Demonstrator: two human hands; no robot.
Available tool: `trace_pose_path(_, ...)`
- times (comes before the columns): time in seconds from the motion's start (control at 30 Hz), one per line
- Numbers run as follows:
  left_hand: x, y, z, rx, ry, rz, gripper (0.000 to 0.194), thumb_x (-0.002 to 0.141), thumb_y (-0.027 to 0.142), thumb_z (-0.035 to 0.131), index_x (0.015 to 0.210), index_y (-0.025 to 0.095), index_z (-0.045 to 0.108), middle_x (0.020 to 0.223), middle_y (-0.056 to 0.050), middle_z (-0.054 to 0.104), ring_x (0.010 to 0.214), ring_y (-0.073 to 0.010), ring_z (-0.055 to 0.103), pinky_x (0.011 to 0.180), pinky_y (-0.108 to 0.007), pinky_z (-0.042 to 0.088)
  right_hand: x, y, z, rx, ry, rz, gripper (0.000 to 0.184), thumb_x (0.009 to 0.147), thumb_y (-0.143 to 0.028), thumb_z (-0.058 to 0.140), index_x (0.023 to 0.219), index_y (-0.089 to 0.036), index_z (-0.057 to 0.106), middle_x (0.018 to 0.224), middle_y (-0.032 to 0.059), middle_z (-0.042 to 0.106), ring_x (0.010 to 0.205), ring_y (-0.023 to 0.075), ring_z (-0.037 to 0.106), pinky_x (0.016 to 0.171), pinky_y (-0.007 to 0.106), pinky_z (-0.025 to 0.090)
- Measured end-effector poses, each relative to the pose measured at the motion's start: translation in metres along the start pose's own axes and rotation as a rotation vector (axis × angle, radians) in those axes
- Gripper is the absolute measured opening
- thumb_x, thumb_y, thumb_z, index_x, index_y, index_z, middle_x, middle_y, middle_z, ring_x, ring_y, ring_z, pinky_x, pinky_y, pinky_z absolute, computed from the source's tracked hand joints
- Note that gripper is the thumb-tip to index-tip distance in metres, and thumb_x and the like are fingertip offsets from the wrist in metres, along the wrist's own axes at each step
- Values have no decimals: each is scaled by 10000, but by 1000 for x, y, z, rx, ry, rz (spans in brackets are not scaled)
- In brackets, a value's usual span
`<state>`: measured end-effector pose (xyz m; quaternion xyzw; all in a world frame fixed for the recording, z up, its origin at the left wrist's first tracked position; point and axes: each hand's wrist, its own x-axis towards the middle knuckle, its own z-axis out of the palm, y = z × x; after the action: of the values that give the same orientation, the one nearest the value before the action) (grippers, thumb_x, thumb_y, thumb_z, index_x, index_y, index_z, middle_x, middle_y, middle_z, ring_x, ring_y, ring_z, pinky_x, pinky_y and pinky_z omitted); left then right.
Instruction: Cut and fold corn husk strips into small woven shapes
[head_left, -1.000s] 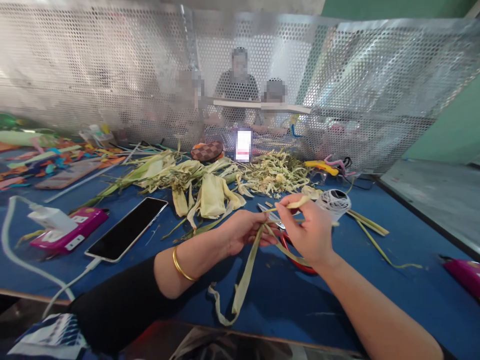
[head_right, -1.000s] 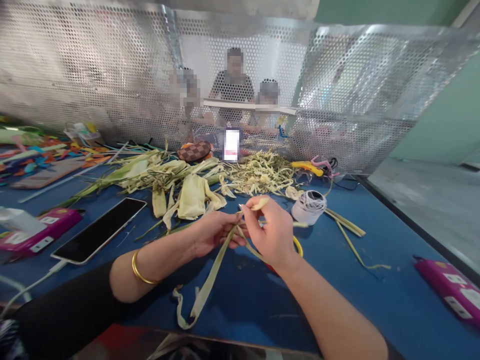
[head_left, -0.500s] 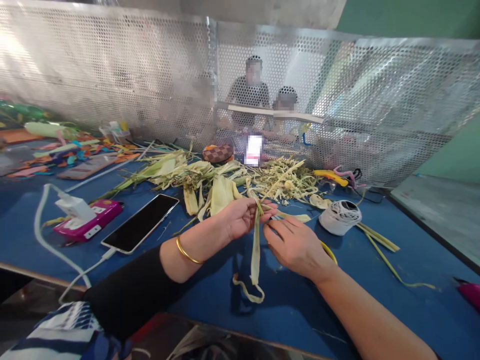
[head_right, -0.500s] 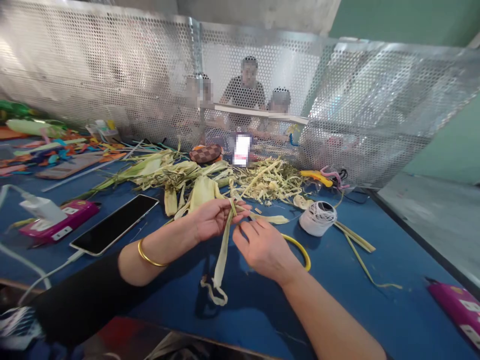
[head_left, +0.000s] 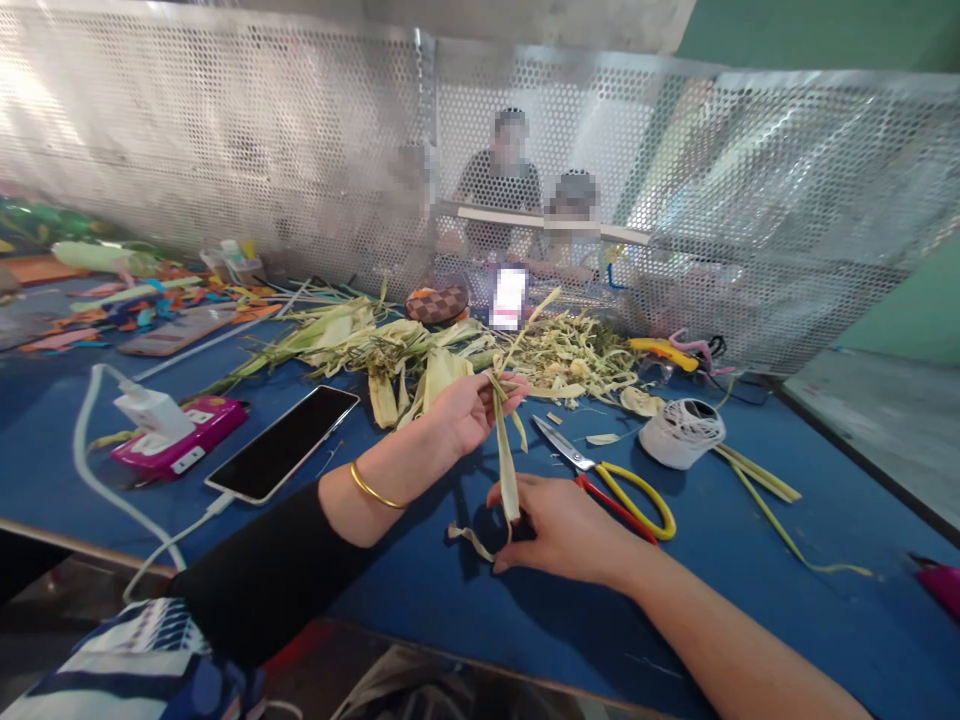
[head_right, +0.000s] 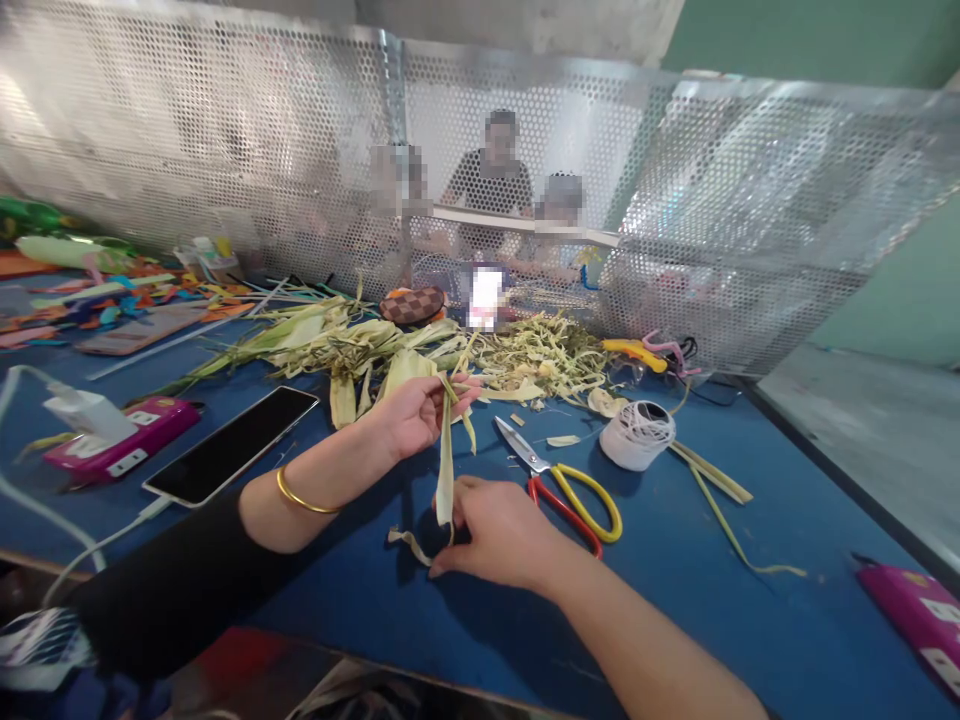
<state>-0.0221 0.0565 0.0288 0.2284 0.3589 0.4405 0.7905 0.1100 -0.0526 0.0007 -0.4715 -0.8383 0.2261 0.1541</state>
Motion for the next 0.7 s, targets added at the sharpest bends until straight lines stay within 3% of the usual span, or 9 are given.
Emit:
trace_pose_path(0.07, -1, 4, 0, -4, 4, 18, 231, 902, 64, 410, 872, 69, 639, 729, -82, 702, 611, -112, 678, 580, -167, 553, -1, -3, 3, -35, -24, -101, 95, 745, -141, 697, 788, -208, 646, 824, -14, 639, 700, 119, 585, 616, 211, 403)
trace_pose_path(0.13, -3, 11, 1, -4, 14, 29, 237, 909, 64, 398, 882, 62, 634, 715, -79, 696, 595, -105, 672, 579, -162, 548, -5, -3, -4, 27, -132, -160, 135, 766, -77, 634, 727, -206, 650, 783, -24, 639, 679, 104, 577, 608, 199, 401)
trace_pose_path(0.27, -8, 24, 4, -5, 46, 74, 245, 912, 55, 395, 897, 85, 637, 677, -41, 687, 569, -86, 661, 574, -142, 540, -12, 16, -37, 378, -471, -75, 55, 759, -206, 658, 712, -206, 686, 646, -41, 623, 573, 99, 545, 550, 202, 417)
trace_pose_path(0.3, -8, 26, 4, -4, 51, 88, 254, 912, 49, 390, 900, 92, 640, 675, -38, 690, 568, -85, 662, 572, -140, 541, -12, 26, -46, 468, -422, -4, 70, 758, -259, 663, 722, -205, 688, 643, -35, 630, 569, 107, 551, 557, 217, 436)
trace_pose_path(0.33, -8, 26, 4, 0, 56, 96, 264, 911, 44, 383, 901, 95, 641, 672, -39, 692, 565, -85, 662, 566, -140, 541, -10, 36, -54, 563, -227, 86, 129, 749, -319, 676, 699, -199, 675, 615, -30, 619, 542, 112, 541, 538, 229, 442)
trace_pose_path(0.43, -7, 23, 3, 25, 64, 71, 258, 914, 58, 385, 894, 85, 640, 662, -56, 693, 548, -95, 660, 538, -148, 543, -3, 68, -67, 775, 668, 266, 275, 738, -448, 667, 848, -197, 655, 745, 22, 669, 596, 148, 606, 587, 288, 492)
trace_pose_path(0.5, -7, 18, 2, 35, 53, 53, 241, 908, 65, 400, 882, 75, 639, 672, -70, 694, 556, -105, 665, 535, -156, 547, 1, 80, -68, 682, 926, 363, 404, 761, -431, 650, 1089, -201, 605, 943, 76, 689, 683, 185, 657, 649, 342, 518)
trace_pose_path(0.6, -8, 9, 2, 44, 0, 44, 233, 900, 72, 414, 859, 77, 644, 721, -91, 701, 602, -118, 680, 567, -171, 558, 1, 75, -60, 187, 998, 265, 397, 808, -353, 614, 1169, -191, 581, 984, 96, 672, 725, 210, 653, 690, 384, 519)
trace_pose_path(0.7, -12, 1, 5, 79, -27, 7, 232, 892, 74, 426, 828, 85, 649, 743, -91, 700, 618, -116, 678, 585, -170, 553, -2, 49, -44, -370, 892, -131, 222, 885, -233, 540, 1077, -198, 646, 920, 81, 656, 806, 203, 623, 758, 362, 495)
